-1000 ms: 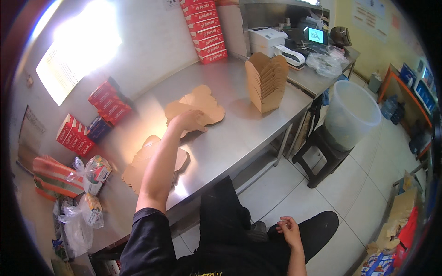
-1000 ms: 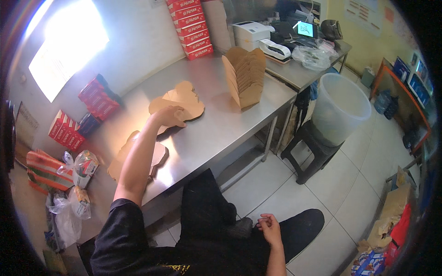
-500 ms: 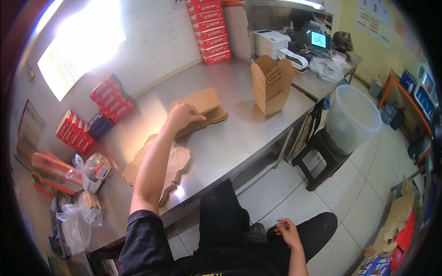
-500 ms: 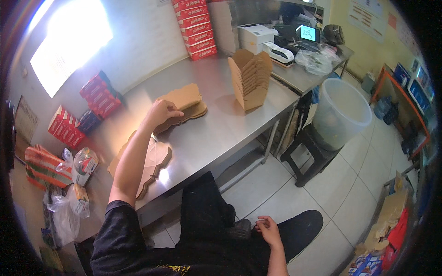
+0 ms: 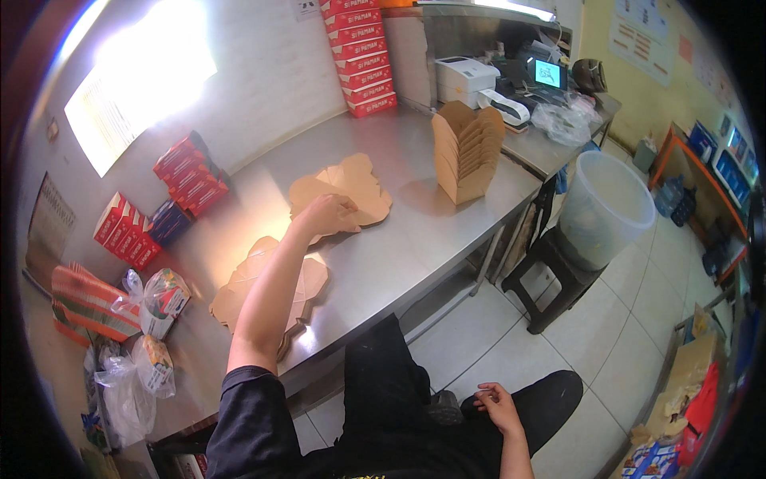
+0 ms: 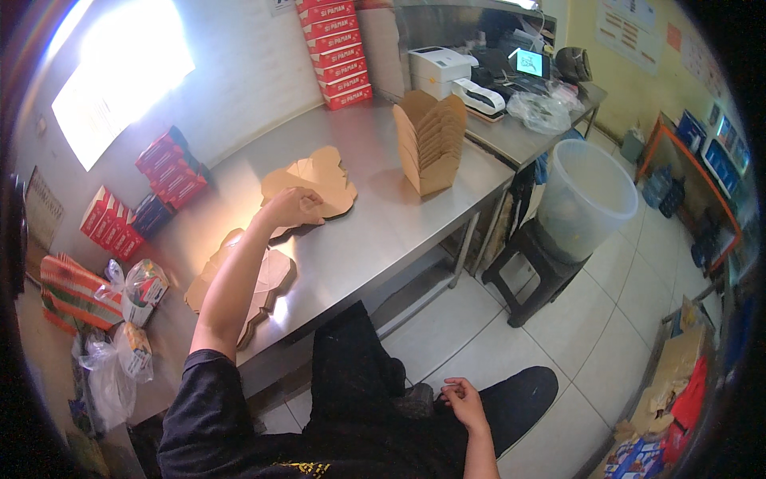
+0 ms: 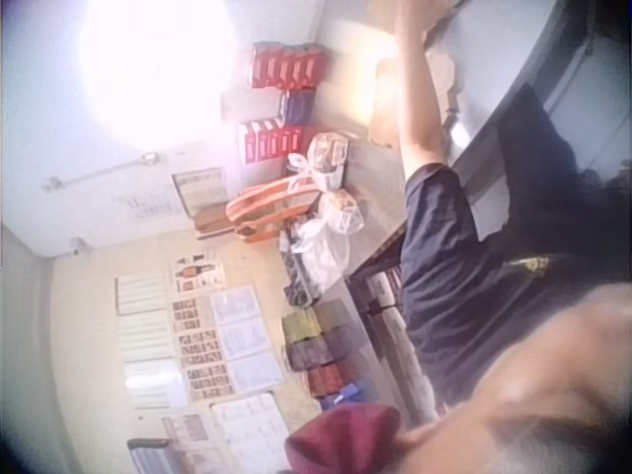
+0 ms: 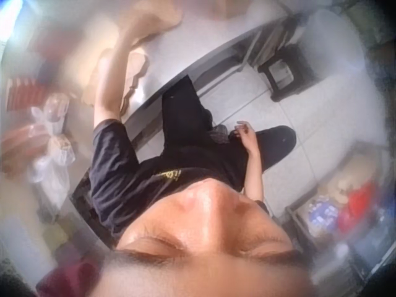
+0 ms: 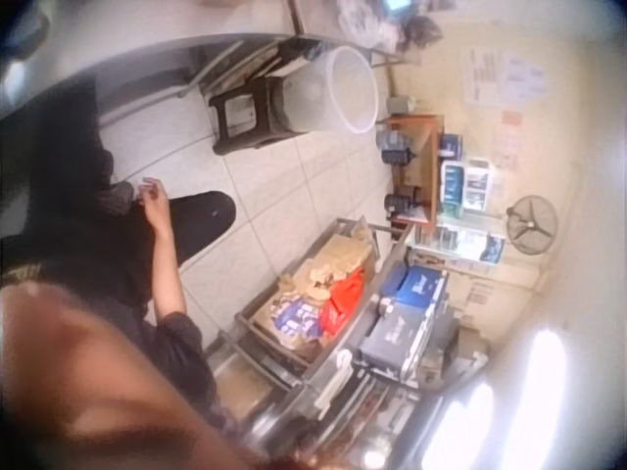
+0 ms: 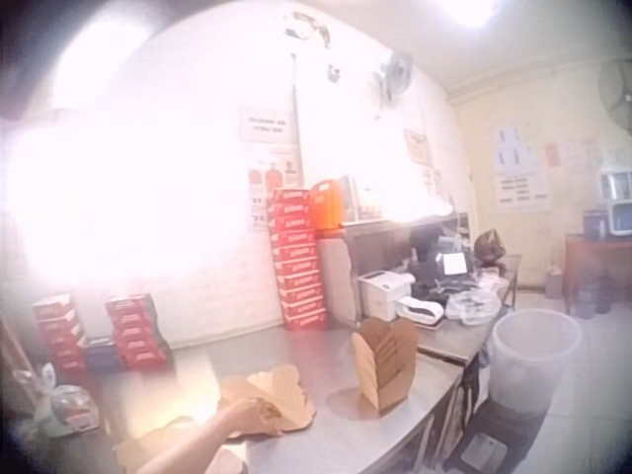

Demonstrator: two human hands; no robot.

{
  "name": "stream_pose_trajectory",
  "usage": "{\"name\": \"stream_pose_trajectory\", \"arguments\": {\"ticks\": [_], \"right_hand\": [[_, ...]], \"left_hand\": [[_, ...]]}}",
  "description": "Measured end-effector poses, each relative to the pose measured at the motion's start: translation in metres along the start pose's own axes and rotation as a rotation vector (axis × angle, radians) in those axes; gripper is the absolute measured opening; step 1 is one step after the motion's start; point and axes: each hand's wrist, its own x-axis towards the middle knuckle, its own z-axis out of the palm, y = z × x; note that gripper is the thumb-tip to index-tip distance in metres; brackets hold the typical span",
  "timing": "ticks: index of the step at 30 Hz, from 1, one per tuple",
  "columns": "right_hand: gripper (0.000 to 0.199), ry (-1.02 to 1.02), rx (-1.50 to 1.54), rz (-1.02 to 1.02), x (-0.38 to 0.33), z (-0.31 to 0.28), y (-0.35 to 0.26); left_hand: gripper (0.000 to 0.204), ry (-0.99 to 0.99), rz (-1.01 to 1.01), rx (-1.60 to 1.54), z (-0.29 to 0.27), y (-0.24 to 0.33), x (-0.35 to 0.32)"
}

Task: The person folds flat cardboard pieces into small paper boxes by hand, repeatedly picking up each piece, folding along creases, and stacking the finished boxes on the counter. The person also briefly handles a plastic-wrapped item and hands it to another person at the service window.

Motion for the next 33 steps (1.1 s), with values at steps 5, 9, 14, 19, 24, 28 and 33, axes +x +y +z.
{"name": "stream_pose_trajectory", "arguments": {"ticks": [5,9,14,19,24,28,33], "right_hand": [[0.027,-0.009,-0.030,0.013,-0.001,0.003,-0.006],[0.027,-0.015,-0.022,0.024,-0.002,0.003,-0.009],[0.028,-0.023,0.000,0.012,0.002,0.006,-0.008],[0.031,0.044,0.009,-0.026,0.002,-0.001,-0.003],[0.072,-0.172,0.549,-0.235,-0.004,-0.013,-0.005],[0.065,-0.105,0.893,-0.340,-0.043,-0.008,-0.078],[0.041,0.235,0.342,-0.291,-0.058,-0.039,-0.086]], "left_hand": [[0.052,-0.042,0.032,-0.159,-0.003,-0.022,0.012],[0.040,-0.030,0.041,-0.105,-0.011,-0.025,0.018],[0.024,0.723,0.034,0.168,-0.032,-0.005,-0.009],[0.024,1.017,0.380,-0.246,-0.084,0.120,-0.084],[0.039,0.260,0.956,-0.177,-0.010,0.223,-0.188],[0.037,-0.152,1.054,-0.131,0.126,0.242,-0.230],[0.050,-0.230,0.980,-0.316,0.145,0.240,-0.231]]}}
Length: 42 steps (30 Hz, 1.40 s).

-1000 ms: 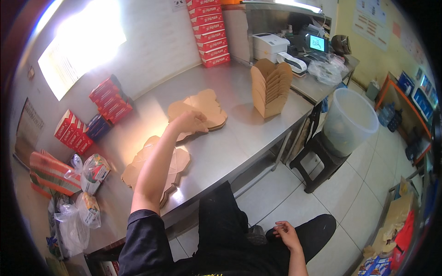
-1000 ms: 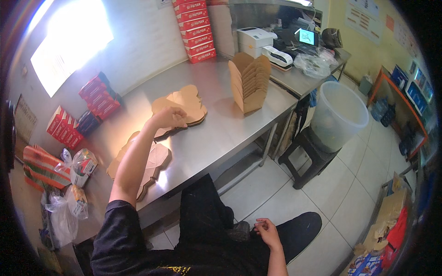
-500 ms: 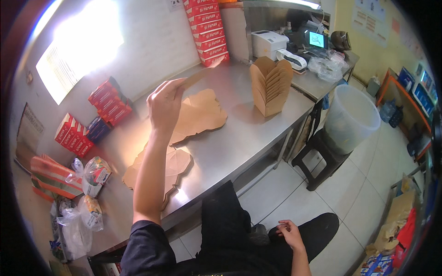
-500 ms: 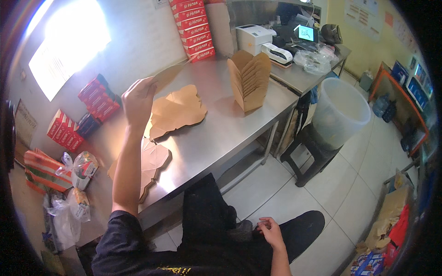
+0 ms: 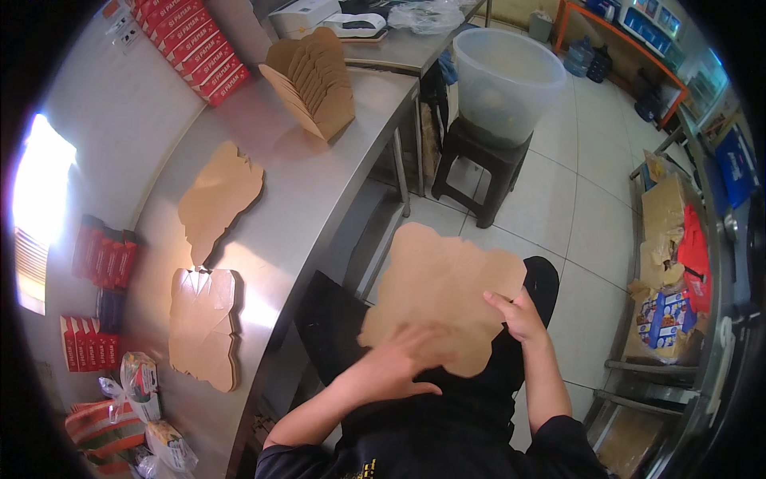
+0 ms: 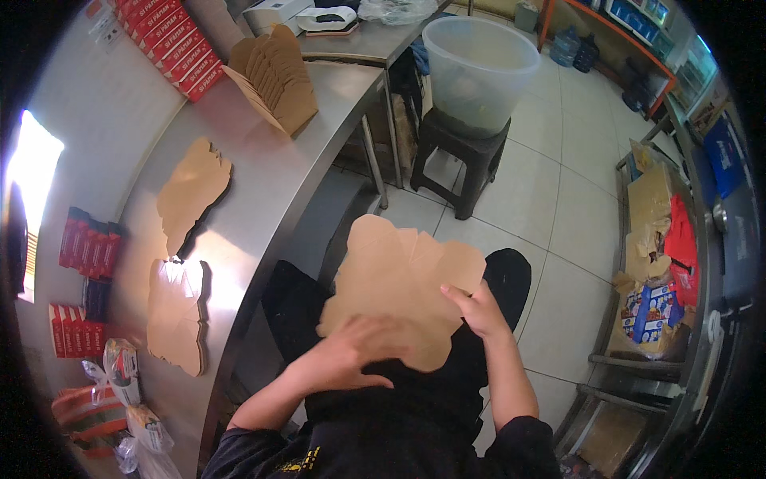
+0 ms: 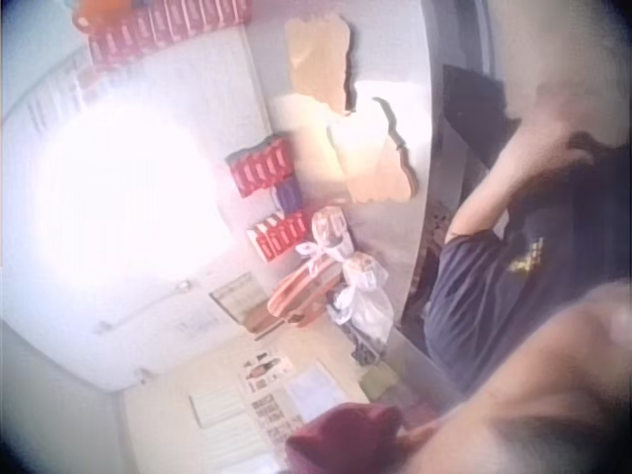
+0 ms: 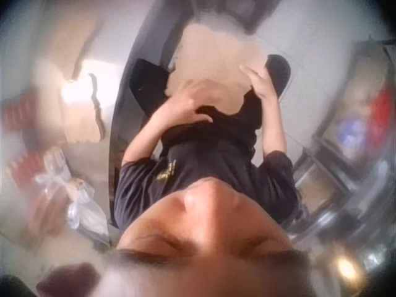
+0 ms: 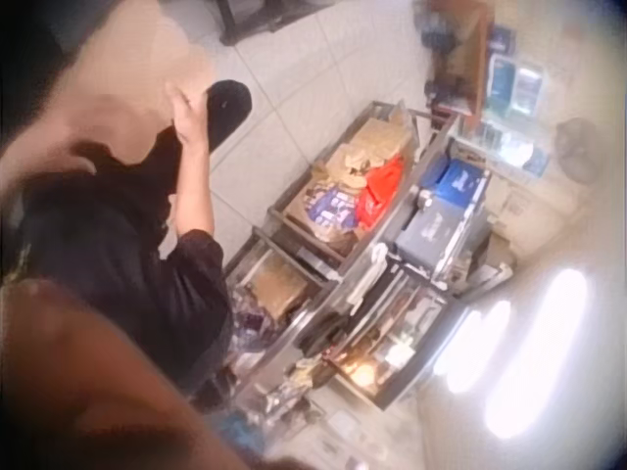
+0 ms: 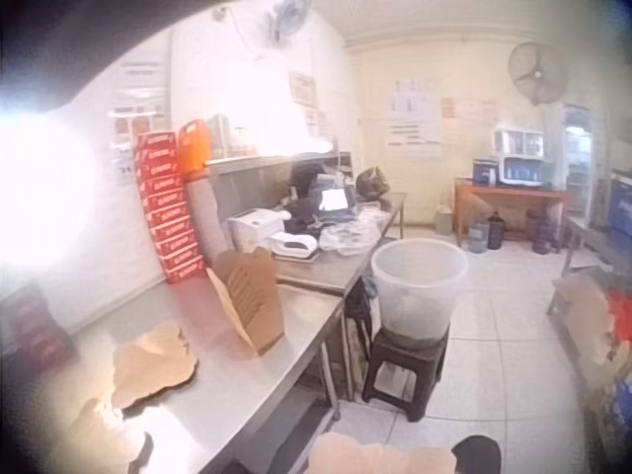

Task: The person folds flat cardboard pieces into small paper boxes by hand, repeatedly picking up each piece, folding along creases, and stacking the finished boxes on the counter. The person also briefly handles a plastic-wrapped item and hands it to another person at the service window.

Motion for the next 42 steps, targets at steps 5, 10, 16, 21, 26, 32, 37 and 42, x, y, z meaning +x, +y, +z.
{"name": "stream_pose_trajectory", "arguments": {"ticks": [5,10,16,21,26,32,37,42], "right_hand": [[0.040,-0.129,-0.119,-0.110,-0.003,-0.006,-0.015],[0.064,-0.015,-0.192,-0.229,0.007,0.034,-0.024],[0.061,0.226,-0.974,-0.841,0.010,0.060,-0.063],[0.026,-0.025,-0.979,-0.686,0.025,0.055,-0.070],[0.026,0.026,-0.971,-0.803,0.031,0.071,-0.076],[0.032,0.071,-0.902,-0.815,0.036,0.084,-0.068],[0.050,0.323,-0.779,-0.836,0.033,0.097,-0.056],[0.050,0.116,-0.650,-0.661,0.050,0.081,-0.037]], "left_hand": [[0.084,0.669,-0.453,-0.145,-0.029,-0.041,0.003],[0.046,0.143,-0.568,-1.030,-0.013,-0.090,-0.008],[0.044,0.144,-0.419,-0.995,-0.010,-0.070,-0.006],[0.060,0.038,-0.194,-1.110,-0.018,-0.060,0.002],[0.065,0.128,0.010,-1.205,0.001,-0.072,0.018],[0.033,0.401,-0.492,-1.040,0.001,-0.054,0.044],[0.031,0.408,-0.593,-0.894,0.005,-0.060,0.045],[0.032,0.348,-0.644,-0.939,0.003,-0.068,0.041]]}}
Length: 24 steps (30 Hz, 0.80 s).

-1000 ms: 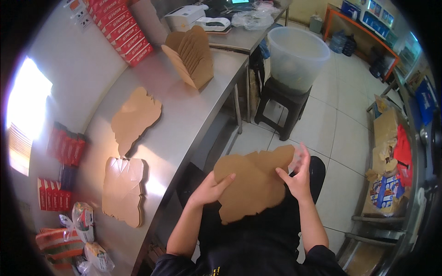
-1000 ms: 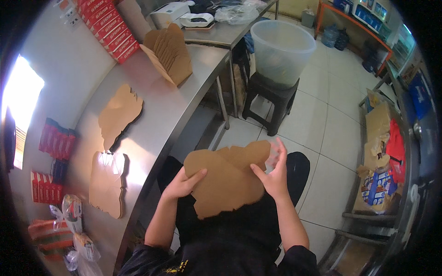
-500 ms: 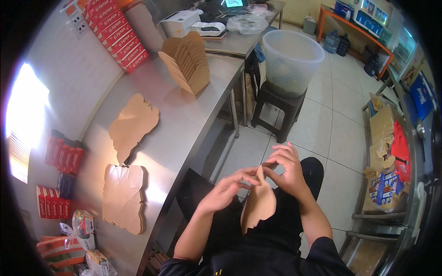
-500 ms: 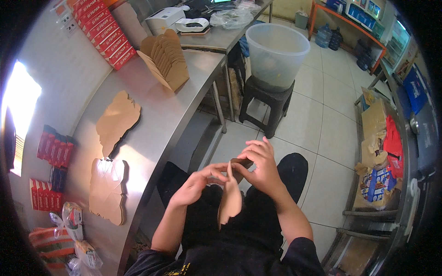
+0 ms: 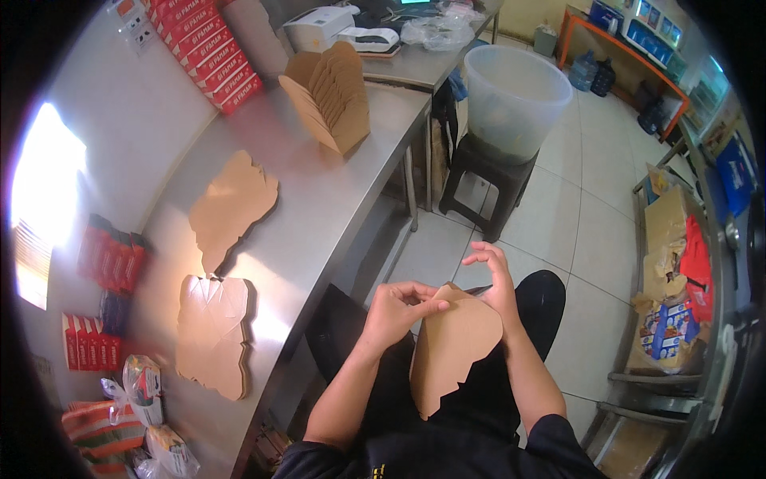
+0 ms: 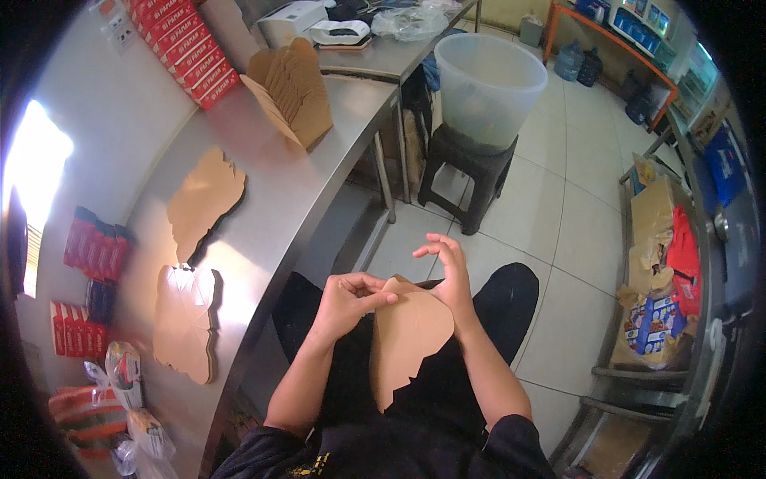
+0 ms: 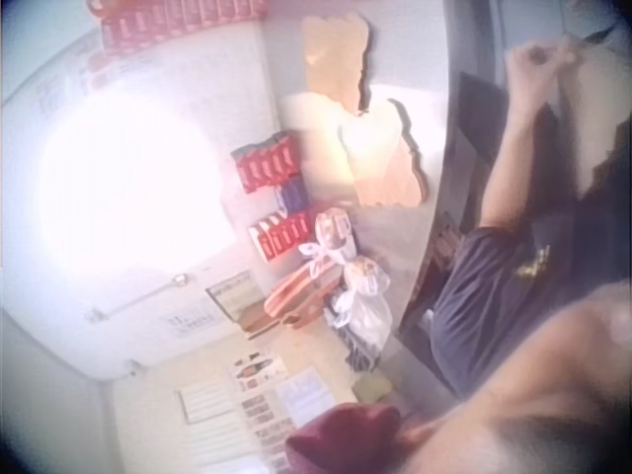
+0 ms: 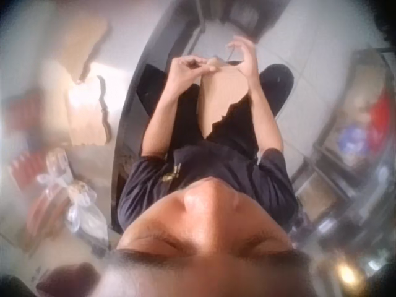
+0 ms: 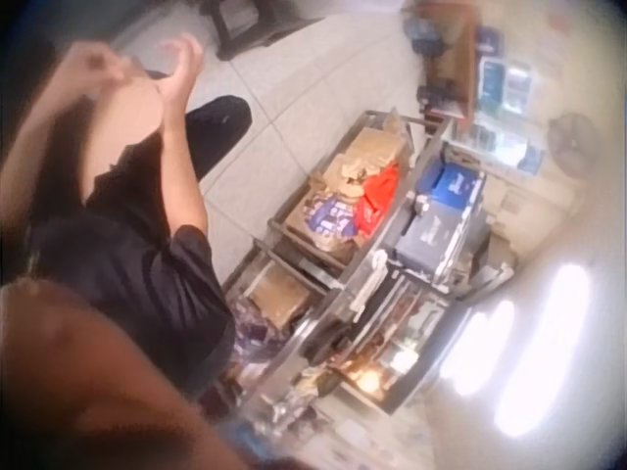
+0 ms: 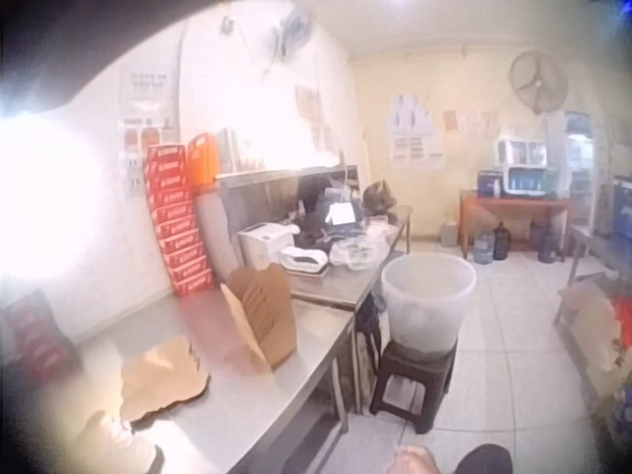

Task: The person folds flat cardboard pieces into small paper boxes by hand, repeatedly picking up each piece, folding along creases, and stacking the finished boxes on the counter. The person also briefly handles a plastic-wrapped item and hands it to another person at the service window.

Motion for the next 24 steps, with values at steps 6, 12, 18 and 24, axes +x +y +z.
{"name": "stream_pose_trajectory", "arguments": {"ticks": [6,12,18,24], "right_hand": [[0.035,0.040,0.606,0.471,-0.020,-0.004,0.040],[0.037,-0.445,0.314,0.532,-0.057,0.001,-0.007],[0.029,-0.233,0.226,0.474,-0.056,0.007,0.022],[0.023,-0.266,0.098,0.407,-0.062,0.010,0.023]], "left_hand": [[0.020,0.212,0.052,-0.163,-0.019,-0.035,0.016],[0.019,0.476,0.055,-0.471,-0.024,-0.066,0.034],[0.041,0.488,-0.166,-0.677,-0.026,-0.067,0.026],[0.059,0.723,0.314,0.667,-0.012,-0.078,0.015]]}}
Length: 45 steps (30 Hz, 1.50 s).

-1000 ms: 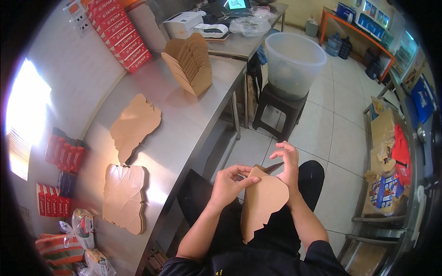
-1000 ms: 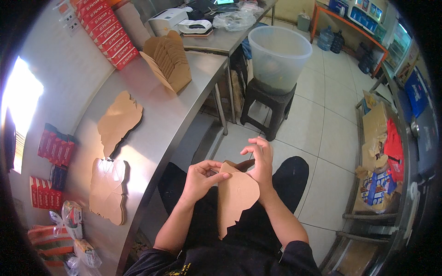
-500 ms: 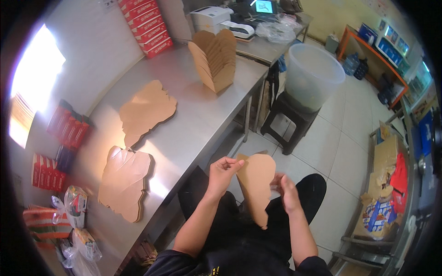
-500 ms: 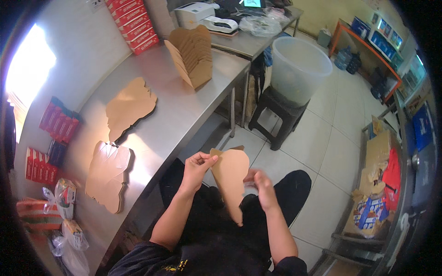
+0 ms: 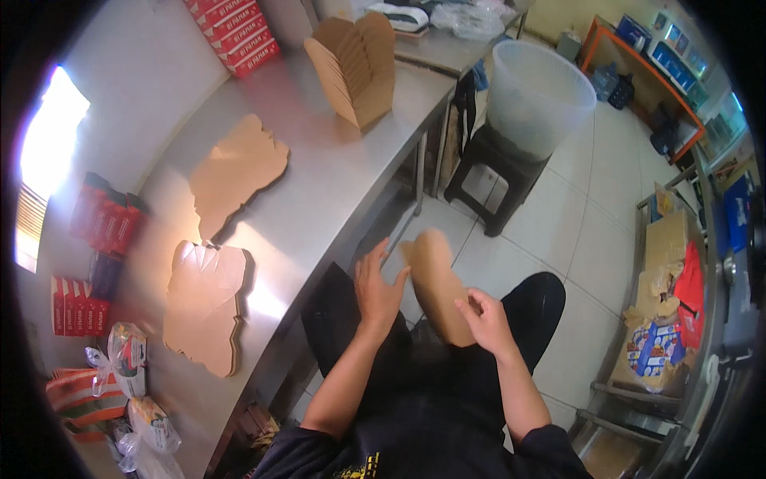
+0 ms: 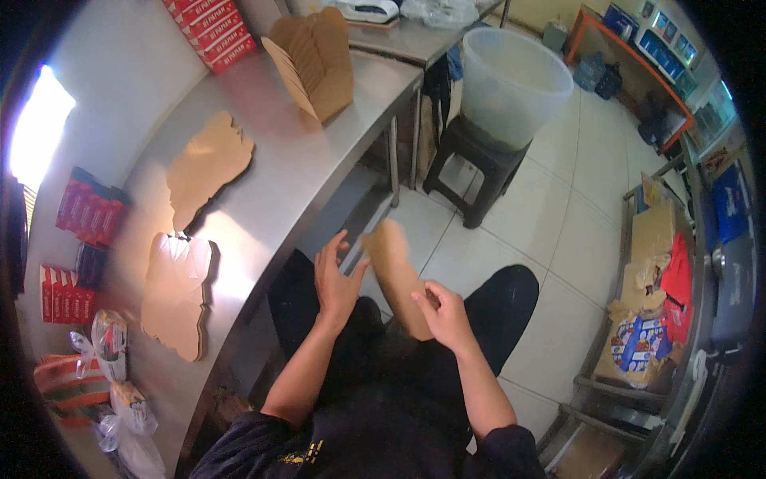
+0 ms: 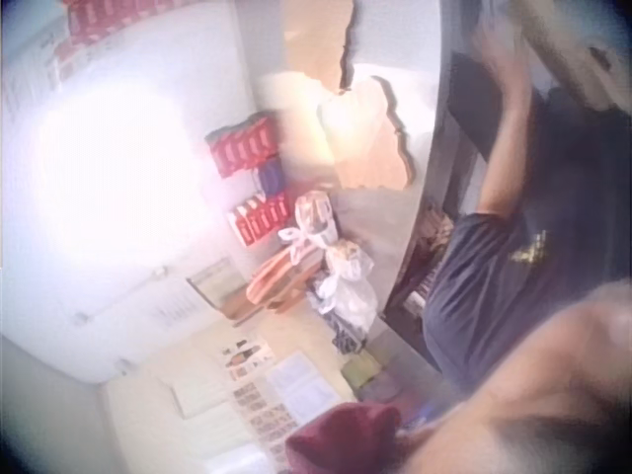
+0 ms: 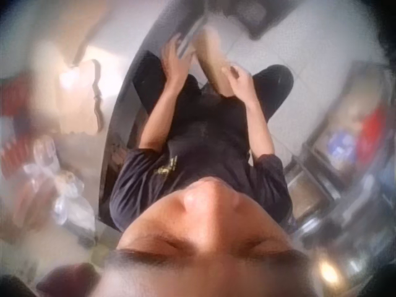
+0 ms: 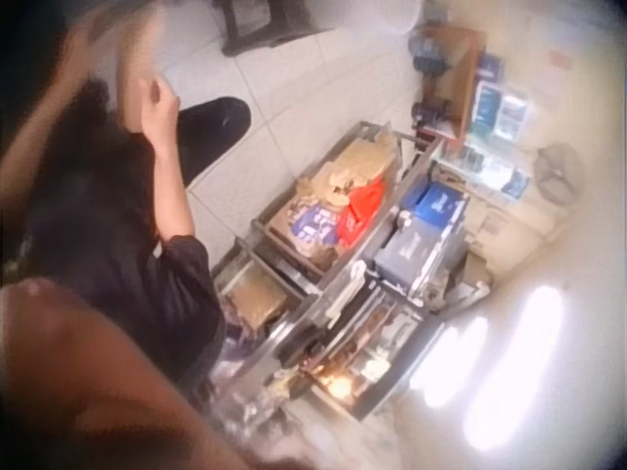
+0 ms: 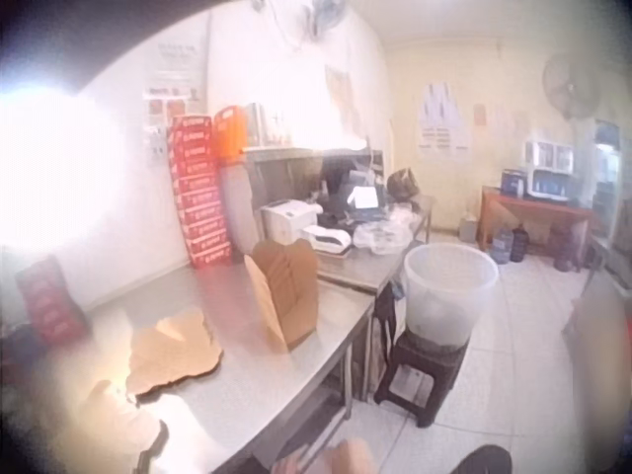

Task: The person folds flat cardboard pieces into small paper boxes by hand, repeatedly picking up each piece, folding along creases, and stacking the finished boxes on the counter. The person also briefly handles a plastic-wrapped item and hands it to another person at the service window.

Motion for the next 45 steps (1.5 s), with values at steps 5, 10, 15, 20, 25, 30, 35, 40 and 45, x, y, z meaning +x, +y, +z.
{"name": "stream_pose_trajectory", "arguments": {"ticks": [5,10,15,20,25,30,35,40,45], "right_hand": [[0.025,-0.112,-0.122,-0.134,0.009,-0.004,-0.007],[0.034,-0.110,-0.165,-0.123,0.016,-0.009,-0.022],[0.044,0.413,-0.299,-0.237,0.018,0.014,-0.038],[0.031,-0.007,0.102,0.065,0.005,0.005,0.019],[0.023,-0.001,-0.005,0.105,0.002,0.003,0.006],[0.023,-0.046,-0.060,-0.148,0.011,0.001,-0.010],[0.030,0.064,-0.077,-0.186,0.013,0.000,-0.027],[0.039,0.313,-0.124,-0.119,0.012,0.013,-0.024],[0.029,-0.156,0.333,0.154,-0.002,-0.002,0.014]], "left_hand": [[0.052,-0.444,0.340,-0.240,-0.001,0.009,-0.022],[0.037,-0.573,0.251,-0.308,0.008,-0.002,-0.027],[0.022,-0.431,-0.122,-0.490,0.010,-0.012,-0.024],[0.038,-0.249,-0.818,-1.111,0.012,-0.039,-0.013],[0.058,-0.006,-0.305,-0.323,0.010,-0.022,-0.022],[0.038,-0.321,0.326,-0.234,0.000,0.013,-0.028],[0.023,-0.496,0.088,-0.321,0.004,0.012,-0.033],[0.015,-0.312,-0.220,-0.595,0.006,0.001,-0.029],[0.037,-0.138,-0.800,-1.156,0.009,-0.029,-0.015]]}}
